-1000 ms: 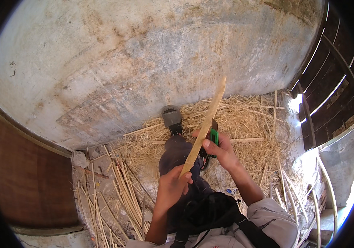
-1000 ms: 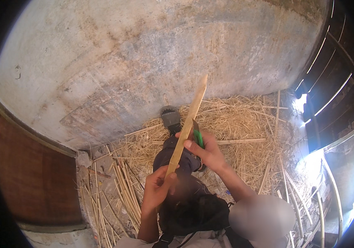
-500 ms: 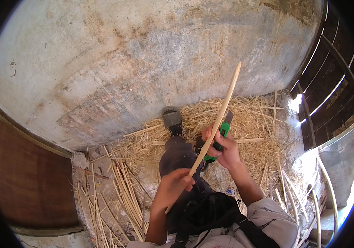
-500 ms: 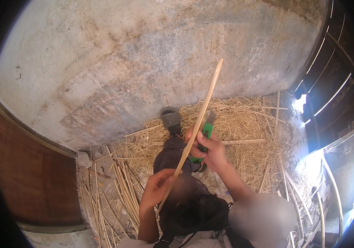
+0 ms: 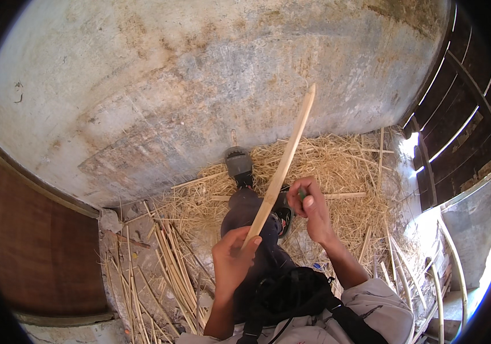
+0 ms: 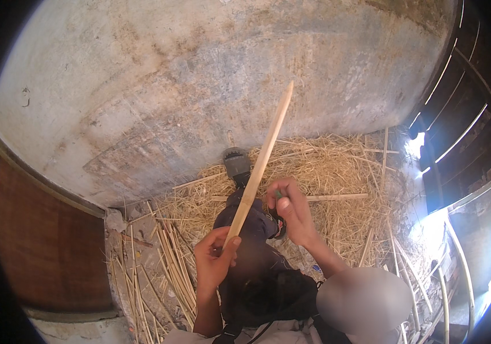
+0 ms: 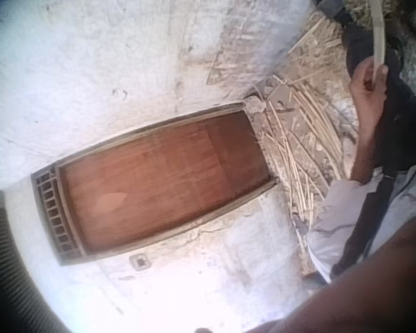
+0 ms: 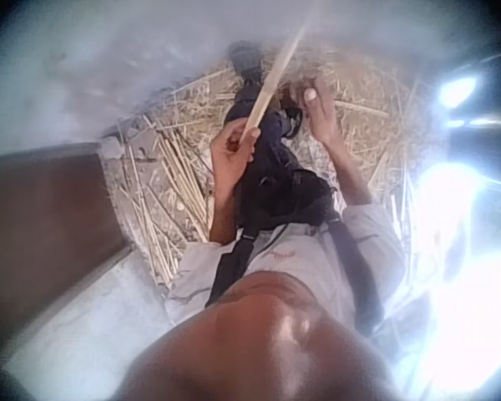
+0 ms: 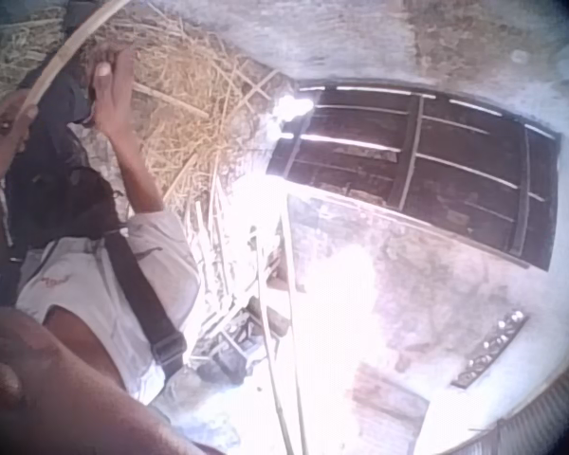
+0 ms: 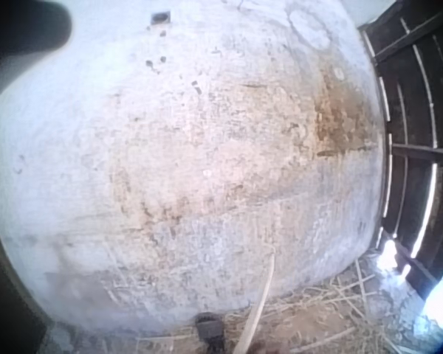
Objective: The person scrapes a long bamboo pole with a green utility knife, removing thin outer layers while standing over a floor covered in straw and wood shavings.
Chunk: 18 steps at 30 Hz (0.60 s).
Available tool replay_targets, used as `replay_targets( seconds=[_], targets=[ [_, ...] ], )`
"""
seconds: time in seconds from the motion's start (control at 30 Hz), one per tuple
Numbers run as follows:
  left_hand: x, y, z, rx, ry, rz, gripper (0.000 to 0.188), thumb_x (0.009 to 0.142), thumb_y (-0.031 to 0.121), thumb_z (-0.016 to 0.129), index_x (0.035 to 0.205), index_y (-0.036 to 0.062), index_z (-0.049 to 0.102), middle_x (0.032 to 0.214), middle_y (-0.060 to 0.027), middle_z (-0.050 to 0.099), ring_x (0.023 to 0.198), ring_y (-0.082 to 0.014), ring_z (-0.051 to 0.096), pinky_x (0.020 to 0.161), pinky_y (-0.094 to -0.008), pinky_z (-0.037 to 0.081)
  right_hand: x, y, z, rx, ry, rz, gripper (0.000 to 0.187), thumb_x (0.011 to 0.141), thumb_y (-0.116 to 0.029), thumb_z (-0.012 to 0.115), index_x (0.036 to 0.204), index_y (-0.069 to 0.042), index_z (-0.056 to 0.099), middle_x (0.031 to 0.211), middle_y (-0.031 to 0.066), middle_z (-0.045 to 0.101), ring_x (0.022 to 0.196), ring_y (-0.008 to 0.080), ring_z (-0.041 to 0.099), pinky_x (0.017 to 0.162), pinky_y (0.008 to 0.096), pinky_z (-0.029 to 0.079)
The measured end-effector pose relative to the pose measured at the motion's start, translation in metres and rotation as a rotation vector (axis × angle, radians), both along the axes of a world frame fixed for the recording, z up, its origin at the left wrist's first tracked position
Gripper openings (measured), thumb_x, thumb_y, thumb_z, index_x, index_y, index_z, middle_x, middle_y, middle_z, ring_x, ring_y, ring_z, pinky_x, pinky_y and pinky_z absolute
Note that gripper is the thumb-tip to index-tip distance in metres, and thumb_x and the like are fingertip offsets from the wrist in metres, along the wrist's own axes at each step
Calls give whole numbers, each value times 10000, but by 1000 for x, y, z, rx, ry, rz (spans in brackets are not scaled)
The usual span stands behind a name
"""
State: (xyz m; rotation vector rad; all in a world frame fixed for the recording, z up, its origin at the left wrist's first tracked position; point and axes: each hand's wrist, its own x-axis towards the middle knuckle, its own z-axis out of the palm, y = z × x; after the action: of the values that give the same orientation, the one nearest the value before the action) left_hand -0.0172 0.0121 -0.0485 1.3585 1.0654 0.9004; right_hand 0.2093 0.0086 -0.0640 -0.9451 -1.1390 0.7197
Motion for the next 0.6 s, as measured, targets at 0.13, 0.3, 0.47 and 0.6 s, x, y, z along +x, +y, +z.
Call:
replay_targets(
  seconds=[0.13, 0.3, 0.47, 0.6],
  targets=[
    [2, -3, -1, 44, -5, 49, 236, 966, 42, 779, 1185, -6, 704, 804, -25, 711, 610, -51, 618, 503, -213, 479, 8, -8, 6, 25, -515, -101, 356, 991, -369, 749, 1131, -49, 681, 851, 94, 661, 672, 206, 644, 580, 328, 484],
    [3, -3, -5, 198, 62, 65, 213, 952, 37, 792, 1137, 4, 693, 805, -22, 708, 617, -49, 622, 506, -209, 476, 0, -15, 23, 9, -700, -159, 280, 898, -269, 855, 1080, -84, 749, 843, 67, 690, 648, 236, 673, 567, 362, 510],
    [3, -5, -12, 343, 95, 73, 191, 941, 36, 802, 1094, 14, 690, 816, -14, 706, 688, -48, 649, 551, -202, 488, 1, -11, 18, 39, -755, -255, 287, 884, -275, 861, 1068, -82, 755, 824, 50, 683, 628, 248, 666, 553, 361, 505],
    [4, -9, -9, 317, 94, 90, 189, 941, 29, 798, 1096, 20, 692, 846, -13, 708, 755, -47, 660, 594, -199, 494, 2, -8, 17, 59, -767, -292, 285, 878, -277, 863, 1058, -82, 759, 819, 55, 679, 630, 256, 664, 554, 364, 508]
  ],
)
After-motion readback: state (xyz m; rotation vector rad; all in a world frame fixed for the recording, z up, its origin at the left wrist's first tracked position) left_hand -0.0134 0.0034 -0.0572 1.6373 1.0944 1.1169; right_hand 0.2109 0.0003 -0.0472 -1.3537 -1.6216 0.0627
